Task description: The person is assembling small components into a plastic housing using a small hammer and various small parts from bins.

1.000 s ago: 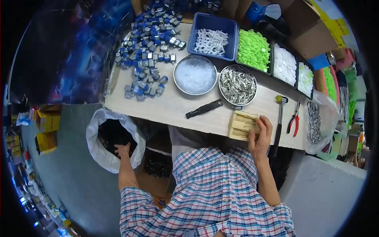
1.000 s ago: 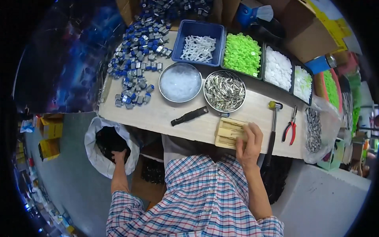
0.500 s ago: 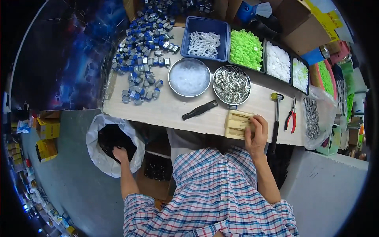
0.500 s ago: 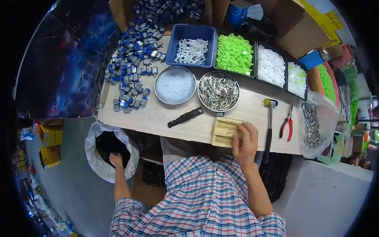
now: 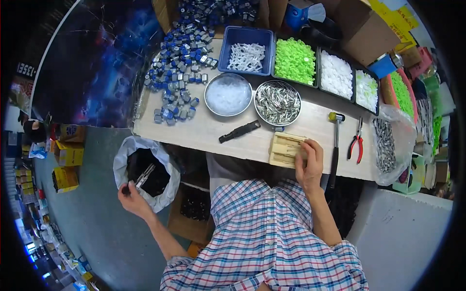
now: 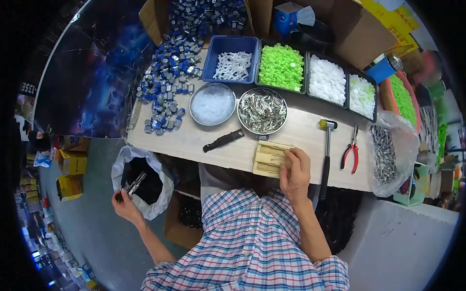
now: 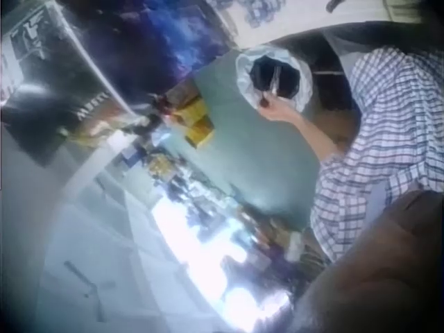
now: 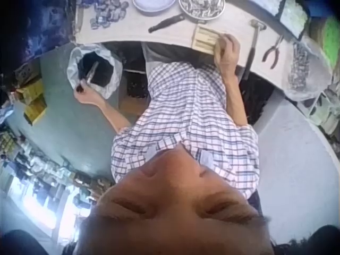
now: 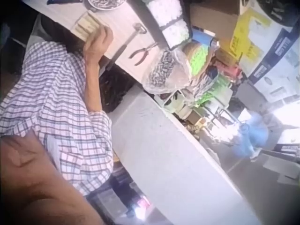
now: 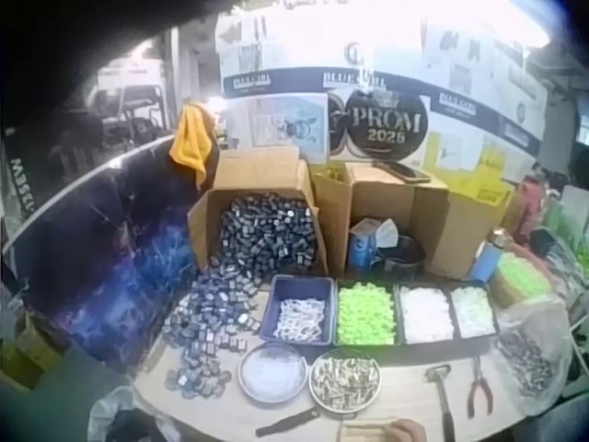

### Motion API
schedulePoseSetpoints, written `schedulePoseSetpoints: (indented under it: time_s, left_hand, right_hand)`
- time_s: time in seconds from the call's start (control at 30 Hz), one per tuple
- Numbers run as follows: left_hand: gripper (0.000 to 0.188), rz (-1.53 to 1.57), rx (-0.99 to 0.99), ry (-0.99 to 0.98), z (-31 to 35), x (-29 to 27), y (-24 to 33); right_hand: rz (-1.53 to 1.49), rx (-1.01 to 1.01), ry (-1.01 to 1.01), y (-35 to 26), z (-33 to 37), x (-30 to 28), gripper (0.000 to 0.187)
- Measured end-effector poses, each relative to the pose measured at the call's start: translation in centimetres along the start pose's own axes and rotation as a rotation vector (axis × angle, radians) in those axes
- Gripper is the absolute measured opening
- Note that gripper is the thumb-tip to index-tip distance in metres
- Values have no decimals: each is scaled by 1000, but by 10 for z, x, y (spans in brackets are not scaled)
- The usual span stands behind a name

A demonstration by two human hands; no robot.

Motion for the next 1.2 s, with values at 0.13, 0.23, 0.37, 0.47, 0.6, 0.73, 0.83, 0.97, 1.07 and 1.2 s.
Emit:
schedulePoseSetpoints:
  time_s: [0.13,0.23,0.37,0.47,0.6,0.73,0.83,0.97,1.07,1.2]
  left_hand:
    - [20,812,-473,-661,88,47,114]
    - [18,851,-485,-1088,174,73,216]
    - [16,971,-404,-1310,245,106,282]
    - [14,986,-379,-1425,283,124,313]
    - [14,922,-264,-1424,307,140,340]
    - [17,925,-179,-1365,309,144,347]
    - [17,970,-189,-1341,308,147,340]
    - [16,940,-374,-1444,297,134,327]
    - [15,902,-361,-1419,282,123,300]
    - [11,779,-326,-1304,269,120,247]
  right_hand:
    - [-4,-45,36,-2,2,-6,35]
    - [-59,-134,84,-10,4,-22,39]
    - [-515,79,206,-20,11,-30,41]
    - [-729,330,325,7,17,-26,38]
    - [-905,656,440,59,12,-19,29]
    - [-969,645,436,73,11,-21,28]
    - [-939,609,481,73,14,-26,27]
    - [-963,651,527,79,28,-29,26]
    - [-936,672,506,78,40,-31,26]
    - [-962,709,500,74,49,-28,29]
Point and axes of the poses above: each hand's wrist, its own z-axis away from the middle knuckle, its own x-axis out of the palm, y = z × x, the point moved 6 cm from there along -z, towards the middle knuckle, and after that the axes turned 11 degrees about -x, right-handed, at the moved point
